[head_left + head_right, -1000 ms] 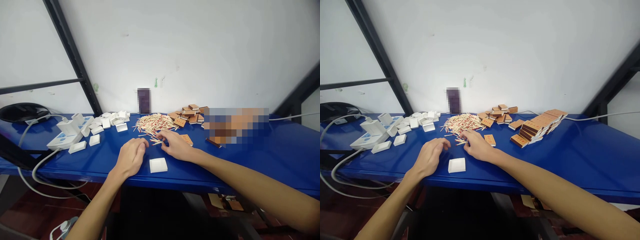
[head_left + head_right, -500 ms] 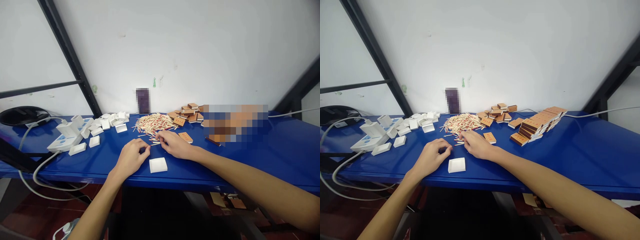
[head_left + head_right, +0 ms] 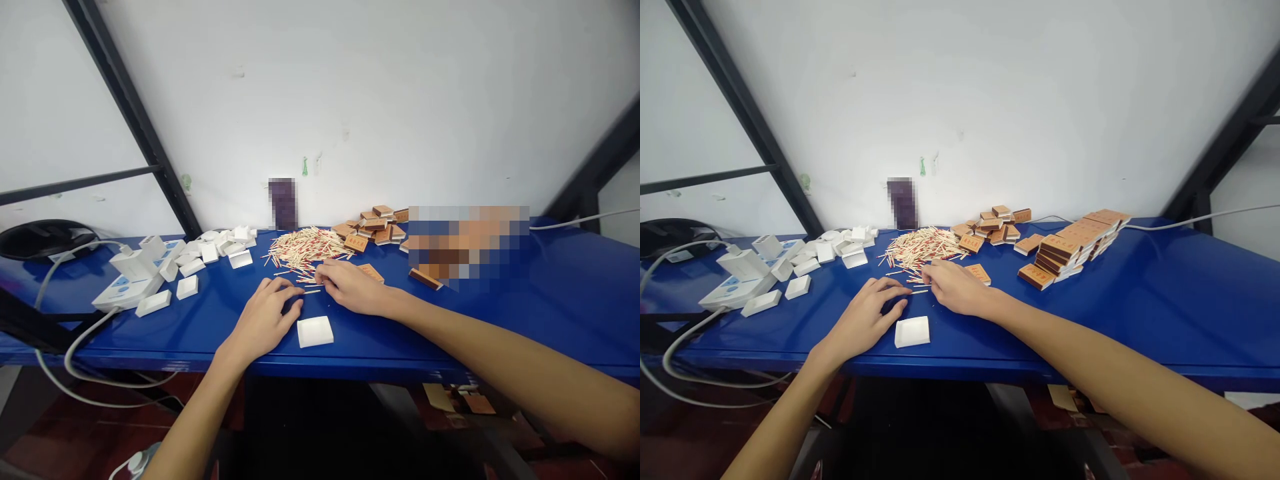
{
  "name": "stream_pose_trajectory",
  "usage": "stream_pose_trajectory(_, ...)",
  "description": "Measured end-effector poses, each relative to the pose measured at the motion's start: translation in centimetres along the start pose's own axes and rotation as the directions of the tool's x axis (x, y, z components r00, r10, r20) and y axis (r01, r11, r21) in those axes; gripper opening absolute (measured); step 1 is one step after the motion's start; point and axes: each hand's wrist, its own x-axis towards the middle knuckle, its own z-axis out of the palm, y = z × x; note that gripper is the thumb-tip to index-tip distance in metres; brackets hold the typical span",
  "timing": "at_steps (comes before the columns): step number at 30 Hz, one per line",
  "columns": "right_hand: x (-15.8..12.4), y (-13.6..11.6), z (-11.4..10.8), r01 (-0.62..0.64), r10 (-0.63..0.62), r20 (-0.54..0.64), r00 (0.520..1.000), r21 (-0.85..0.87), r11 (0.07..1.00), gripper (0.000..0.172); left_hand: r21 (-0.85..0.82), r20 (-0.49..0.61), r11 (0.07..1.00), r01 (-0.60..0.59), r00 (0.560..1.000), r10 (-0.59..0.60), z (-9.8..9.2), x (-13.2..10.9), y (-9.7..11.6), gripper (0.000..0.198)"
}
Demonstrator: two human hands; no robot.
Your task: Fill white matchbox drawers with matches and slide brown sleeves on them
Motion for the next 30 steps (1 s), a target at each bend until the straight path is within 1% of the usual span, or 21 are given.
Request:
stream_pose_trajectory(4,-0.1,-0.2,-0.1,-0.017,0.018,0.03,0.999,-0.033,0.999,0.018,-0.024,-0.014,1.0,0.02,1.0,-0.02,-0.1,0.0,0.2,0.032)
stream_pose_trajectory(7,-0.1,-0.3,-0.1,-0.024,0.025,0.037,0.999,-0.031,0.999,0.017,0.006,0.011,0.999,0.041,0.999,-0.042,-0.3,0.0,0.5,0.031)
stream_pose_trajectory(9,-0.1,-0.3,-0.1,-0.007,0.008,0.027,1.0,-0.015,1.0,0.017,0.028,0.029,0.998,0.061,0.998,-0.062,-0.4,0.1,0.7,0.029)
stream_pose_trajectory(13,-0.1,-0.2,0.1,0.023,-0.023,0.0,1.0,0.024,0.999,0.017,0.025,0.004,0.995,0.099,0.995,-0.099,-0.3,0.2,0.8,0.026)
stream_pose_trajectory(16,-0.2,-0.3,0.2,0.033,-0.033,0.002,0.999,0.043,0.999,0.018,0.016,-0.018,0.994,0.11,0.994,-0.11,-0.2,0.2,0.7,0.025)
stream_pose_trajectory(19,-0.2,-0.6,0.2,0.032,-0.032,0.004,0.999,0.052,0.998,0.018,-0.002,-0.01,0.993,0.114,0.993,-0.114,-0.3,0.2,0.7,0.025)
stream_pose_trajectory(24,-0.3,-1.5,-0.4,-0.041,0.041,-0.014,0.999,-0.004,0.999,0.011,-0.068,0.028,0.993,0.093,0.995,-0.091,-0.6,0.1,0.8,0.026)
stream_pose_trajectory(27,-0.3,-1.8,-0.8,-0.098,0.098,0.004,0.995,-0.052,0.994,0.003,-0.086,0.039,0.994,0.065,0.997,-0.062,-0.6,0.1,0.7,0.03)
stream_pose_trajectory(30,-0.4,-1.8,-0.9,-0.12,0.124,0.039,0.992,-0.076,0.99,0.009,-0.097,0.05,0.994,0.041,0.998,-0.037,-0.5,0.1,0.7,0.033)
